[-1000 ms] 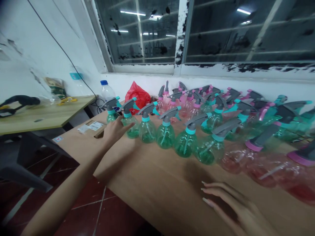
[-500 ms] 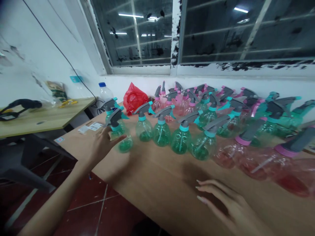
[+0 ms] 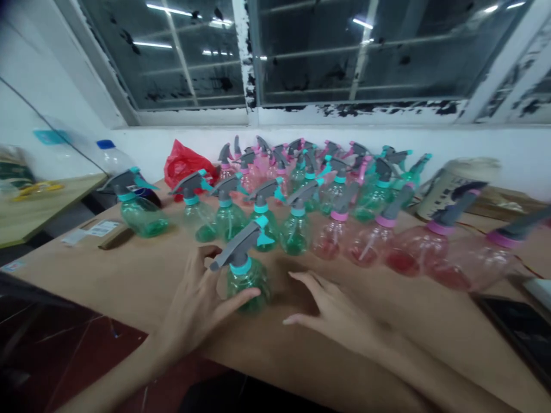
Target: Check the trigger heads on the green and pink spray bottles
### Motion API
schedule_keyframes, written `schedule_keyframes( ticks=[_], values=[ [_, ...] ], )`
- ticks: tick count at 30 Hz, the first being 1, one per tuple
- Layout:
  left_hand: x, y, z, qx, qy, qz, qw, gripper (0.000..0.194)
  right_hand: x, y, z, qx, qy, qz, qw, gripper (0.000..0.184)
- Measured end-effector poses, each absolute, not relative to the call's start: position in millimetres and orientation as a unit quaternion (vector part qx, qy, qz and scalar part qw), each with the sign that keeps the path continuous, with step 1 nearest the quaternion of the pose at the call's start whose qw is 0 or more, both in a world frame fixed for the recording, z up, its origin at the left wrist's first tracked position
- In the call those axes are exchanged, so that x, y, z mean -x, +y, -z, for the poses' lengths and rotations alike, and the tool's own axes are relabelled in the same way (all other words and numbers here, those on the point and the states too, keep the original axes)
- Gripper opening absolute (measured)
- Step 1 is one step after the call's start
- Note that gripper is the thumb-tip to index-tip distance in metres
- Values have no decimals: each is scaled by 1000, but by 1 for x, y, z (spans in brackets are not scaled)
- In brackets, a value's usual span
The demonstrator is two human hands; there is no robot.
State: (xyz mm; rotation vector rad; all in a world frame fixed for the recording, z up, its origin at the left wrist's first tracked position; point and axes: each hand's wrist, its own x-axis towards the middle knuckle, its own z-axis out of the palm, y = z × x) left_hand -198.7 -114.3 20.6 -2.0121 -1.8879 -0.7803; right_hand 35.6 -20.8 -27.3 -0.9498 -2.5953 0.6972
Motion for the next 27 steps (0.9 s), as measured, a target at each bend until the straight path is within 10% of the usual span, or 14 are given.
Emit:
schedule_keyframes(
  ticks=[5,19,27],
  values=[
    [148,-92,-17,716,-631,290,75,65,-34,-18,33,311,-886,-272,208,98],
    [112,-38,-44,755,-455,371,-293,72,-60,-9,32,272,-851,-366,261,92],
    [98,-14,-39,740,-374,425,-363,39,-56,1,37,262,-854,-348,285,96]
  ],
)
